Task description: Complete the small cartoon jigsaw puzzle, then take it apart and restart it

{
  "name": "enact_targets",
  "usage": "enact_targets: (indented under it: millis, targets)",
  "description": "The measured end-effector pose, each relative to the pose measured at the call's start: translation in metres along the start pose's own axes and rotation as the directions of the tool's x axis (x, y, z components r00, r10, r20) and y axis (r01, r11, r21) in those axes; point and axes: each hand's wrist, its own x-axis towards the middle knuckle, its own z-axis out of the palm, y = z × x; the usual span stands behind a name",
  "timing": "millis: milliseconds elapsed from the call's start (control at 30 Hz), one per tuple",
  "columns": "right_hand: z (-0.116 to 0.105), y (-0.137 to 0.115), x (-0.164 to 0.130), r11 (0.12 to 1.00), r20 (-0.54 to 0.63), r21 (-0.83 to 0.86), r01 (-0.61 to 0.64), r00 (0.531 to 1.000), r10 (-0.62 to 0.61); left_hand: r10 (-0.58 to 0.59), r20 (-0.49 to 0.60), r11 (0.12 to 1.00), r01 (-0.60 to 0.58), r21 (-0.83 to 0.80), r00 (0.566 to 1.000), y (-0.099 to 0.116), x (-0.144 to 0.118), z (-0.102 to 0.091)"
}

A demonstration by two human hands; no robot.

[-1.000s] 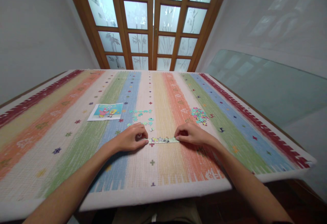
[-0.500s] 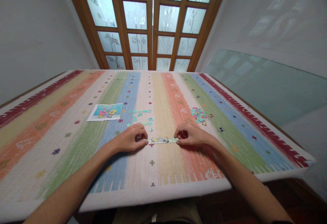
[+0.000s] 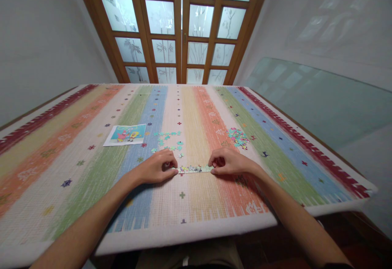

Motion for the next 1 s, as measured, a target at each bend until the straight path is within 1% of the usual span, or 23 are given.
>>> enact_targets:
  millis: [233,500,667,733,800,867,933,1000]
  targets:
    - [-0.003,-0.002,-0.001,1.0,-0.007,-0.016,-0.017,1.0,0.017,-0.013,0.019,1.0,0.013,-0.009,1.0,0.0,-0.001,-0.001]
    - [0.0,-0.002,0.0,0.999,-0.008,-0.008,-0.038,0.999,0.038,-0.019,0.02,1.0,0.019,-0.011,1.0,0.002,0.0,0.001]
    - [-0.004,-0.001,-0.001,1.0,-0.017,-0.014,-0.004,1.0,0.004,-0.031,0.009,0.999,0.031,-0.012,0.999,0.001,0.001,-0.002]
    - [-0.005,-0.002,-0.001,0.999,-0.051,-0.04,0.008,0.999,-0.01,-0.06,-0.041,0.998,0.06,-0.015,0.997,-0.001,0.0,-0.006]
    - [-0.006,-0.003,-0.001,0.998,-0.095,-0.066,0.018,0.995,-0.024,-0.094,-0.131,0.995,0.095,0.0,0.987,-0.004,-0.001,-0.012]
    - [-0.006,-0.003,0.0,0.997,-0.135,-0.079,0.013,0.991,-0.024,-0.128,-0.238,0.99,0.139,0.031,0.963,-0.01,-0.003,-0.02]
    - [-0.006,-0.003,0.001,0.997,-0.16,-0.075,-0.007,0.987,-0.005,-0.165,-0.333,0.977,0.199,0.07,0.928,-0.017,-0.006,-0.027]
    - [-0.006,-0.003,0.002,0.998,-0.181,-0.061,-0.025,0.983,0.013,-0.197,-0.391,0.959,0.26,0.113,0.899,-0.026,-0.01,-0.035]
